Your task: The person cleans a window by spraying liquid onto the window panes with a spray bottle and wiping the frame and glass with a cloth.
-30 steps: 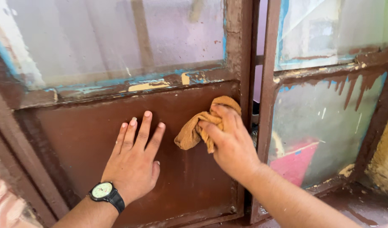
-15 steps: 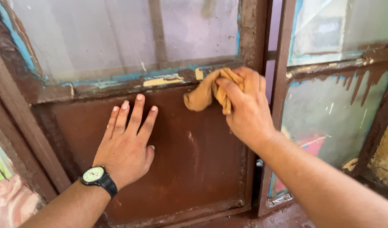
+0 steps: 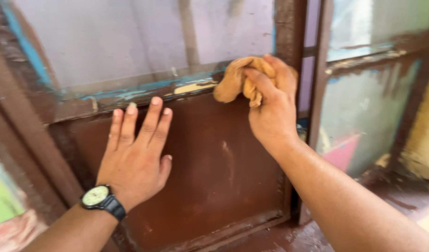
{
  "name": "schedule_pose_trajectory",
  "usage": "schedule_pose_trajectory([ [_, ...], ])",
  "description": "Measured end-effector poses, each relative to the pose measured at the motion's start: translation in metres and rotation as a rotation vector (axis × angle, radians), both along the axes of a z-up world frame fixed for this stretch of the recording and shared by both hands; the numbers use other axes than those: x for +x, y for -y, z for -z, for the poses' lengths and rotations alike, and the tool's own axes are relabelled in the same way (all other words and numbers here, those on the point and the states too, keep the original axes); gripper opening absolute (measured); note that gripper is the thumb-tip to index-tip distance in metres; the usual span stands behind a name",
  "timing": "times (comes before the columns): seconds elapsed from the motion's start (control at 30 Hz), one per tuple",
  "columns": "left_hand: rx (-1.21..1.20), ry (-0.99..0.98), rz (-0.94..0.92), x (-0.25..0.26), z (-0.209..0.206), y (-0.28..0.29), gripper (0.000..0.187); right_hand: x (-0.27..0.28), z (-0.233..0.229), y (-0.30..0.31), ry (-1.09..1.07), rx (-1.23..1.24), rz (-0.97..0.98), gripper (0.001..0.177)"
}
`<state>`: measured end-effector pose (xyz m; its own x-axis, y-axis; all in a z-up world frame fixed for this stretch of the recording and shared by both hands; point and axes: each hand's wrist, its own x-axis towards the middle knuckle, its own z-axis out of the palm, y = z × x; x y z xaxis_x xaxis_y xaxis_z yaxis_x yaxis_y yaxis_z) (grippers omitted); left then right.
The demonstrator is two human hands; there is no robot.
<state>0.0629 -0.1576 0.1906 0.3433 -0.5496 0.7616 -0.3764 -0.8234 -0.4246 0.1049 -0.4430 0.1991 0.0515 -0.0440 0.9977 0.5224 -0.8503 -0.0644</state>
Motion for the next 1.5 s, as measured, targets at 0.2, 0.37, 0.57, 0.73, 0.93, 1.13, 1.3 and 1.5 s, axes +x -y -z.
schedule_pose_trajectory([
  [0.2, -0.004, -0.015, -0.049, 0.006, -0.002, 0.008, 0.092, 0.01, -0.046, 0.033, -0.057, -0.13, 0.122, 0.06],
  [0.37, -0.047, 0.016, -0.01, 0.01, -0.002, 0.013, 0.092, 0.011, -0.025, 0.01, 0.043, -0.081, 0.247, 0.055],
  [0.57, -0.082, 0.039, -0.016, 0.011, -0.005, 0.023, 0.092, 0.009, -0.075, 0.039, -0.021, -0.142, 0.233, 0.053],
  [0.73, -0.163, 0.036, 0.081, 0.018, -0.008, 0.037, 0.092, 0.011, -0.026, 0.011, 0.062, -0.113, 0.071, 0.045],
  [0.93, -0.125, 0.148, -0.038, 0.02, -0.013, 0.051, 0.094, 0.022, -0.063, 0.044, 0.091, -0.26, 0.094, 0.039],
  [1.13, -0.116, 0.154, -0.014, 0.019, -0.014, 0.043, 0.086, 0.015, -0.027, 0.023, 0.055, -0.145, -0.114, 0.032],
  [1.3, -0.09, 0.202, -0.043, 0.018, -0.018, 0.039, 0.063, 0.026, -0.046, 0.026, 0.071, -0.181, -0.045, 0.034],
  [1.5, -0.06, 0.126, -0.044, 0.016, -0.029, 0.022, 0.06, 0.012, -0.022, 0.011, 0.041, -0.202, -0.135, 0.028],
])
